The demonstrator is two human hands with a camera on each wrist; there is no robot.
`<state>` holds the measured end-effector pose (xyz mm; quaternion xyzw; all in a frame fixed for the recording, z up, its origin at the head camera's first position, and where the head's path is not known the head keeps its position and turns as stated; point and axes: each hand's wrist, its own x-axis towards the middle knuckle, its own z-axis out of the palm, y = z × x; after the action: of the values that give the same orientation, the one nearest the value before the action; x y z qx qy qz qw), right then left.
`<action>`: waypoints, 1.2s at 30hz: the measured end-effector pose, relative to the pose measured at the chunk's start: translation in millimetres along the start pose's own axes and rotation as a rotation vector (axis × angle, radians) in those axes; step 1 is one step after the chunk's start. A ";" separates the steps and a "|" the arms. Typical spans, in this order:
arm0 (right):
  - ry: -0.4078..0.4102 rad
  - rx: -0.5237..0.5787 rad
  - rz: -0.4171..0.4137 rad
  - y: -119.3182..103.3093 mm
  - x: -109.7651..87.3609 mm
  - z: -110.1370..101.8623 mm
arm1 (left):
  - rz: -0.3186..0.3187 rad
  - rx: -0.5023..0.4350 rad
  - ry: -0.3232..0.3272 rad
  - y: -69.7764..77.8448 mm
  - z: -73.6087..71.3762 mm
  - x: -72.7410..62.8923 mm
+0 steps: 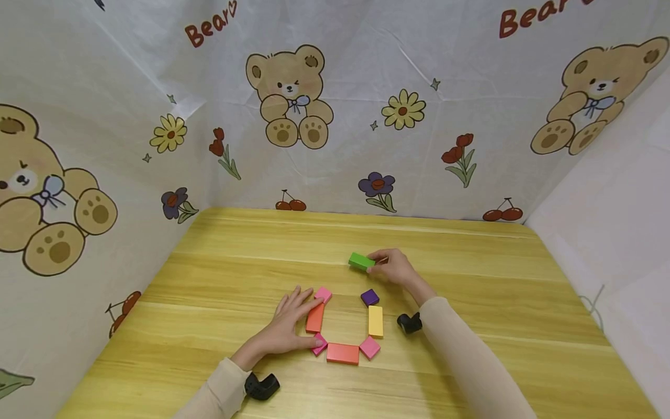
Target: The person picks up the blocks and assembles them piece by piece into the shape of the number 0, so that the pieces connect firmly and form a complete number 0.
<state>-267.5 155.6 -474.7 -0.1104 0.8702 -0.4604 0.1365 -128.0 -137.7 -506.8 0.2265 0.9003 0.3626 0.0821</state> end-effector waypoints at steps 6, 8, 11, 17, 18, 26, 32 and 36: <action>-0.034 -0.011 -0.022 -6.8 -12.3 5.9 | 0.001 -0.002 0.003 -0.2 -0.2 0.3; -0.040 -0.007 -0.025 -8.7 -15.2 8.4 | 0.001 -0.003 0.003 -0.2 -0.3 0.2; -0.063 -0.018 -0.054 -10.8 -18.3 12.0 | 0.000 -0.002 0.002 -0.4 -0.2 0.4; -0.095 -0.039 -0.086 -11.4 -22.3 18.5 | 0.003 -0.008 0.000 1.2 -0.9 0.0; -0.102 -0.038 -0.089 -11.1 -23.0 19.3 | 0.003 -0.010 -0.001 1.6 -1.1 -0.2; -0.130 -0.026 -0.109 -8.6 -24.6 25.3 | 0.005 -0.009 0.004 0.6 -0.8 -0.2; -0.137 -0.034 -0.131 -9.1 -26.0 28.7 | 0.003 -0.010 0.004 -0.3 0.2 0.3; -0.138 -0.051 -0.132 -11.1 -27.4 29.8 | 0.001 -0.010 0.002 0.4 -0.2 0.1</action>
<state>-230.9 135.2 -477.8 -0.2025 0.8608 -0.4375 0.1628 -128.0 -137.5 -506.4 0.2263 0.8983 0.3675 0.0821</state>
